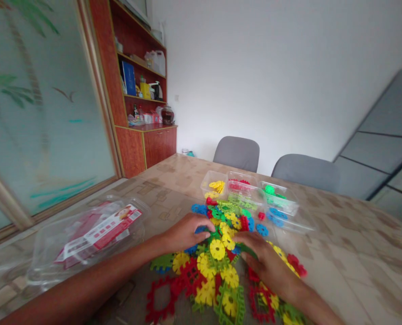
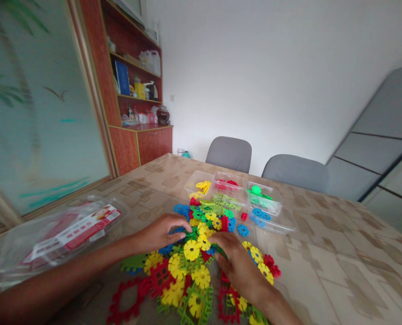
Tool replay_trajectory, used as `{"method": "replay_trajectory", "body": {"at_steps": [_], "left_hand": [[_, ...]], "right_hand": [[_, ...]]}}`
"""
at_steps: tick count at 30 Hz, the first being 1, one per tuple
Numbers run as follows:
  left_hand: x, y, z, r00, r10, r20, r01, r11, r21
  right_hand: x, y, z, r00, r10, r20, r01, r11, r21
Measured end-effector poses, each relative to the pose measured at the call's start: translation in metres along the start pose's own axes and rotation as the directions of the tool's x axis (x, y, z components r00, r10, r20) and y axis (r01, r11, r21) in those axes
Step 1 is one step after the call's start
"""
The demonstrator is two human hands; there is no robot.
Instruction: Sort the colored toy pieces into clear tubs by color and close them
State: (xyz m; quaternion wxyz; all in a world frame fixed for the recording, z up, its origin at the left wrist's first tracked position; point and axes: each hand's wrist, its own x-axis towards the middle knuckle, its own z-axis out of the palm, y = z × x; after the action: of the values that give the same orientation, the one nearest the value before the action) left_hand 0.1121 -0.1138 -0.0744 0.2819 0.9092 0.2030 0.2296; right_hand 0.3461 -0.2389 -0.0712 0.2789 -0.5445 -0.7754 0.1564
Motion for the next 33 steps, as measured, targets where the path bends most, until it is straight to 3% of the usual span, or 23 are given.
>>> {"method": "replay_trajectory", "body": {"at_steps": [3,5,10,15,21,24,29,33], "left_hand": [[0.001,-0.004,-0.003,0.988,-0.079,-0.13,0.084,0.996,0.033],[0.001,-0.007,-0.004,0.984,-0.086,-0.154,0.095,0.994,0.053],[0.004,-0.012,-0.004,0.99,-0.095,-0.106,0.101,0.993,0.057],[0.02,-0.016,-0.003,0.995,-0.082,-0.052,0.084,0.995,0.051],[0.047,-0.025,0.011,0.996,-0.081,-0.029,0.081,0.996,-0.022],[0.052,-0.021,0.012,0.997,-0.062,-0.036,0.06,0.996,-0.062],[0.034,0.001,-0.006,0.998,0.046,0.05,-0.035,0.979,-0.202],[0.003,0.017,-0.025,0.992,0.118,0.043,-0.111,0.984,-0.143]], "right_hand": [[0.003,-0.006,-0.002,1.0,0.005,-0.002,-0.005,0.998,0.059],[0.004,0.003,-0.005,0.996,0.042,-0.073,-0.038,0.998,0.057],[0.009,0.054,-0.013,0.95,0.108,-0.294,-0.144,0.984,-0.102],[0.03,0.078,-0.008,0.947,0.129,-0.295,-0.176,0.975,-0.138],[0.065,0.065,0.018,0.965,0.119,-0.234,-0.158,0.975,-0.154],[0.068,0.049,0.021,0.982,0.073,-0.176,-0.097,0.986,-0.137],[0.041,0.018,0.002,0.999,-0.011,-0.037,0.011,1.0,-0.006],[0.023,0.027,-0.024,0.991,0.078,-0.105,-0.077,0.997,0.022]]}}
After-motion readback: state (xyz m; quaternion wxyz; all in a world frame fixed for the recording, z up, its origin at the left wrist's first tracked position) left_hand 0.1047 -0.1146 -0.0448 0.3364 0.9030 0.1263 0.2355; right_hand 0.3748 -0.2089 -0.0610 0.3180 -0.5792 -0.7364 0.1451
